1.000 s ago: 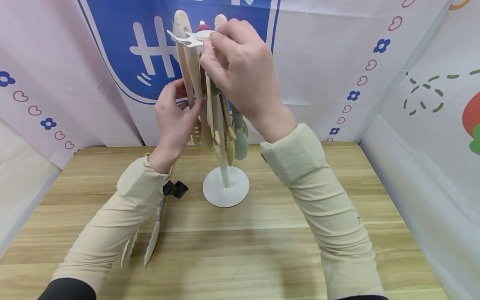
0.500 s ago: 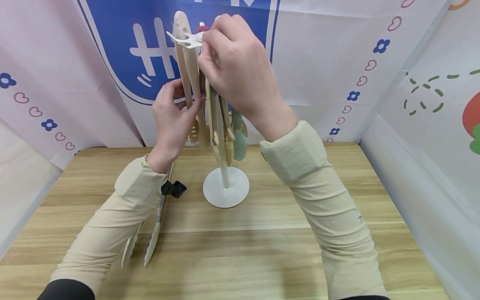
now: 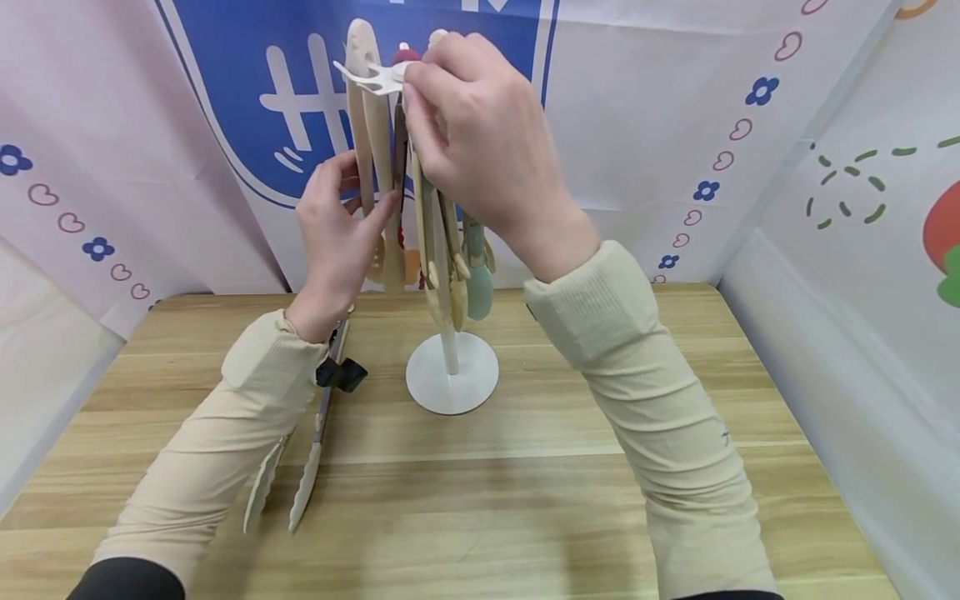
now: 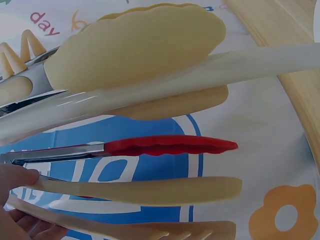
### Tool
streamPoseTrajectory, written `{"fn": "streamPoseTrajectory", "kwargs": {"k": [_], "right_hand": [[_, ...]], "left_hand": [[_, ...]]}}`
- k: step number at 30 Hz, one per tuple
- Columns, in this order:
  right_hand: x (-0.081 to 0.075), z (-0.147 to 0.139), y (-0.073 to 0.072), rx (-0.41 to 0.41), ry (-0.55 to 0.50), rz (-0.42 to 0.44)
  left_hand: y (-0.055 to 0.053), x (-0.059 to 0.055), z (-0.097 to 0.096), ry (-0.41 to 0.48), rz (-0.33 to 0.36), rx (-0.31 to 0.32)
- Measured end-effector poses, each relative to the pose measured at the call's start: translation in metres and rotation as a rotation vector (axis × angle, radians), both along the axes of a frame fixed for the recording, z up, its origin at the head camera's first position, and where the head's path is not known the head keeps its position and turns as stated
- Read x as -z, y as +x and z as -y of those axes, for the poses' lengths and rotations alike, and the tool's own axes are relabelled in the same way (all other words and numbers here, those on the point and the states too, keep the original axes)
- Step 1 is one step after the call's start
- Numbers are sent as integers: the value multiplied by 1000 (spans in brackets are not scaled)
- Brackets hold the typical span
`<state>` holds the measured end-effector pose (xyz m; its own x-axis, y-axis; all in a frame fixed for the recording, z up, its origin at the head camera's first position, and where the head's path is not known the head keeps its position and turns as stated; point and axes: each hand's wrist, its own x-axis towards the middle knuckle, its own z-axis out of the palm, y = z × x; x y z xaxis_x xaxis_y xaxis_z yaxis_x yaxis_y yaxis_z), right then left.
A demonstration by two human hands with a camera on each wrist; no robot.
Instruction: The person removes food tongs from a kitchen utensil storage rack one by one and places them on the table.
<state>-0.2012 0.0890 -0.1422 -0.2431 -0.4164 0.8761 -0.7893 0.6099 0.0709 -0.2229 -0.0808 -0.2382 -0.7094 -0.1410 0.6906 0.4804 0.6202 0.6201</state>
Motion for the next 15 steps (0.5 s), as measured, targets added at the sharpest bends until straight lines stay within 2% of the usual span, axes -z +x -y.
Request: {"fn": "streamPoseTrajectory", "kwargs": {"k": [6, 15], "right_hand": [[0, 0, 1, 7, 0, 0], [-1, 0, 2, 17, 7, 6]], "left_hand": [[-2, -3, 5, 11, -12, -29], [-2, -4, 12, 22, 41, -17]]}}
